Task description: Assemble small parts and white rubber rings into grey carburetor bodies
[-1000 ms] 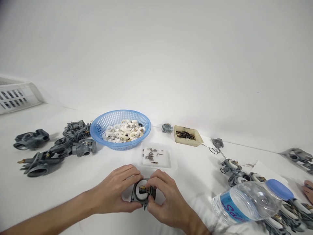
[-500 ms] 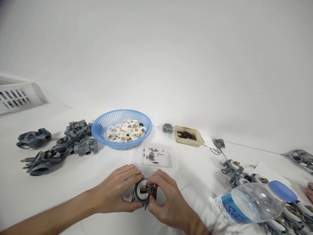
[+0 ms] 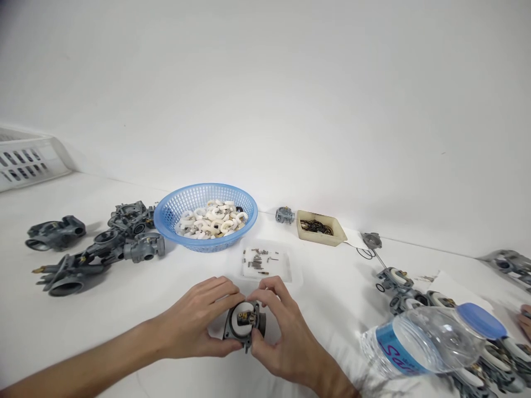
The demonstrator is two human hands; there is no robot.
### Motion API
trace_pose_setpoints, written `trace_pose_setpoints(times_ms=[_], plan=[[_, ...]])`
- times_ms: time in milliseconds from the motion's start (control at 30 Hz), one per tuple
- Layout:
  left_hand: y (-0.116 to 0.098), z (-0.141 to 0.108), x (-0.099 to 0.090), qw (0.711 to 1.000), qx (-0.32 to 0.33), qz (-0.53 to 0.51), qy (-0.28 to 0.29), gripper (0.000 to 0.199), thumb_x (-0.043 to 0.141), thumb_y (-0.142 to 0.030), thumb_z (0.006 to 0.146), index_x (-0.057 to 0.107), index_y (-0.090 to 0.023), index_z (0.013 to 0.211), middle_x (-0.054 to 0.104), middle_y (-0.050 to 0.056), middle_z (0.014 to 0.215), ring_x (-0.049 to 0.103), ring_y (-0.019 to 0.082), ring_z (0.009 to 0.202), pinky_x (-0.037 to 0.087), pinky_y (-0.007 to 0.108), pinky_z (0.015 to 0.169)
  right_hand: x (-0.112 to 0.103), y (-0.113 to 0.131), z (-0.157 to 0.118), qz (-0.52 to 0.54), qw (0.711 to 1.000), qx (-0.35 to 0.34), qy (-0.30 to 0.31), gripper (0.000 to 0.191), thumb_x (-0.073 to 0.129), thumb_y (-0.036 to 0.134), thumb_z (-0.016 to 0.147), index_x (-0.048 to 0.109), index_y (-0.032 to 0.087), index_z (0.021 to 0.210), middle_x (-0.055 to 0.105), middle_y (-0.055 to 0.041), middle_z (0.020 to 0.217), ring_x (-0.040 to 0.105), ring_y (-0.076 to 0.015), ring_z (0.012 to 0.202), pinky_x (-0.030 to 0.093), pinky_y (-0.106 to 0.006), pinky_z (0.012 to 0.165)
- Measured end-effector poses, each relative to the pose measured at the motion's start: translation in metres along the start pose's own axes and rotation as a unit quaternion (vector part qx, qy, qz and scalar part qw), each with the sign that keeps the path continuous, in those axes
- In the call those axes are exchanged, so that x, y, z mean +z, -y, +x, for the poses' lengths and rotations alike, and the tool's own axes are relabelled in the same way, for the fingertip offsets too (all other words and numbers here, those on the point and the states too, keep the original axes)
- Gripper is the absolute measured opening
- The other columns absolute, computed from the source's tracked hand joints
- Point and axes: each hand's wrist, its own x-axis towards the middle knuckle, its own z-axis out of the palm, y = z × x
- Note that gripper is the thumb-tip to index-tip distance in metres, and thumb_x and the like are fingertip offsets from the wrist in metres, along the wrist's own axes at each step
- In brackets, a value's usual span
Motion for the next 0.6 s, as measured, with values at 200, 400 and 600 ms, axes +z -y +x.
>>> trace_pose_setpoints(times_ms=[200, 400, 600], plan=[[-0.0011, -0.0001, 0.0002, 1.000, 0.006, -0.001, -0.010, 0.046, 0.077, -0.041, 0.079, 0.060, -0.020, 0.117, 0.067, 0.004, 0.097, 0.064, 0.024, 0.087, 0.050, 0.037, 0.073, -0.0003, -0.0029, -0.0010, -0.013, 1.000, -0.006, -0.008, 0.064, 0.066, 0.006, 0.072, 0.056, 0.034, 0.129, 0.059, -0.0159, 0.117, 0.064, -0.0342, 0.104, 0.062, -0.055, 0.083], [-0.0007, 0.0004, -0.0007, 1.000, 0.007, -0.002, -0.009, 0.045, 0.076, -0.042, 0.081, 0.059, -0.020, 0.116, 0.068, 0.004, 0.100, 0.064, 0.024, 0.089, 0.050, 0.037, 0.075, -0.0007, -0.0033, -0.0011, -0.006, 1.000, 0.006, 0.009, 0.067, 0.064, 0.005, 0.074, 0.049, 0.035, 0.133, 0.060, -0.0138, 0.113, 0.065, -0.0298, 0.095, 0.061, -0.054, 0.083], [0.0001, -0.0006, 0.0004, 1.000, 0.005, -0.010, 0.001, 0.046, 0.076, -0.040, 0.080, 0.059, -0.021, 0.117, 0.067, 0.004, 0.099, 0.062, 0.023, 0.088, 0.049, 0.038, 0.075, -0.0019, -0.0001, -0.0008, -0.010, 1.000, 0.001, 0.017, 0.072, 0.063, 0.004, 0.072, 0.046, 0.038, 0.133, 0.065, -0.0085, 0.095, 0.067, -0.0291, 0.090, 0.061, -0.054, 0.079]])
